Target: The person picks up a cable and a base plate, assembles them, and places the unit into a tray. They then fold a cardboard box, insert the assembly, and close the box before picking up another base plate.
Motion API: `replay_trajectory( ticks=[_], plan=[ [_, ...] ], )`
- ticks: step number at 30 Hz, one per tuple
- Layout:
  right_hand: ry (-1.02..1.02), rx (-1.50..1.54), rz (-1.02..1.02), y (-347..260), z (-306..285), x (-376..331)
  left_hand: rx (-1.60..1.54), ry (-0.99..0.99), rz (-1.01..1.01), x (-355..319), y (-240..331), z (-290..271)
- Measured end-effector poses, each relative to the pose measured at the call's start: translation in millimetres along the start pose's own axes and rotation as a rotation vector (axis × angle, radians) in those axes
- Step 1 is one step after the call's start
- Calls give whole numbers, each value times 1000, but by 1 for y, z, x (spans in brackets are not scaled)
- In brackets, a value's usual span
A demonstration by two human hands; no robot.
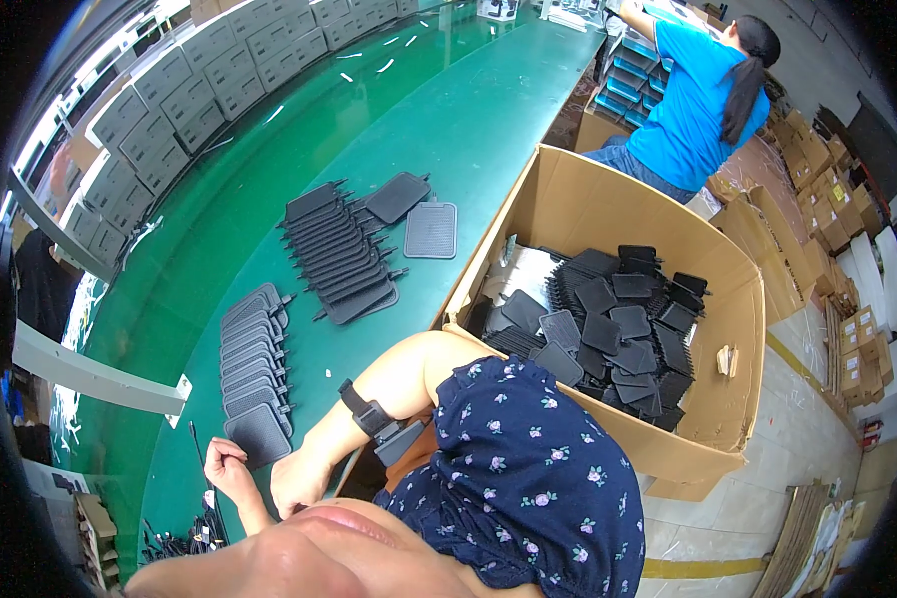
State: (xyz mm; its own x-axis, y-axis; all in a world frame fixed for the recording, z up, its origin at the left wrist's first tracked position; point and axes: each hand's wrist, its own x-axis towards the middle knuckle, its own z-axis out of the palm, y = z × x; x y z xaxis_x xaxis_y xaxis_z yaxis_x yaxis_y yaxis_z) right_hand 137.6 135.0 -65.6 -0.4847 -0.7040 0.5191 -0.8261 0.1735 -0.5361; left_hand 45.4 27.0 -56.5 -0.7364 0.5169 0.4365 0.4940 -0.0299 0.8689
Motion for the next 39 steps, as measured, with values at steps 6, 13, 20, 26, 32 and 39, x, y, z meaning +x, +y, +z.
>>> replay_trajectory(
  ticks=[6, 13, 20, 26, 32, 39],
  plan=[
    [3, -1, -5, 1, 1, 0, 10, 2, 13, 0, 1, 1],
    [14, -1, -18, 2, 2, -1, -3, 1, 0, 0, 1, 1],
    [17, -5, -17, 1, 1, 0, 4, -4, -3, 0, 0, 0],
    [11, -14, -14, 1, 0, 0, 3, -10, 21, 0, -3, -1],
    [10, 0, -12, 1, 0, -1, 15, -11, 8, 0, 0, 0],
    [16, -18, -28, 1, 1, 0, 4, -18, 14, 0, -2, -1]
  ],
)
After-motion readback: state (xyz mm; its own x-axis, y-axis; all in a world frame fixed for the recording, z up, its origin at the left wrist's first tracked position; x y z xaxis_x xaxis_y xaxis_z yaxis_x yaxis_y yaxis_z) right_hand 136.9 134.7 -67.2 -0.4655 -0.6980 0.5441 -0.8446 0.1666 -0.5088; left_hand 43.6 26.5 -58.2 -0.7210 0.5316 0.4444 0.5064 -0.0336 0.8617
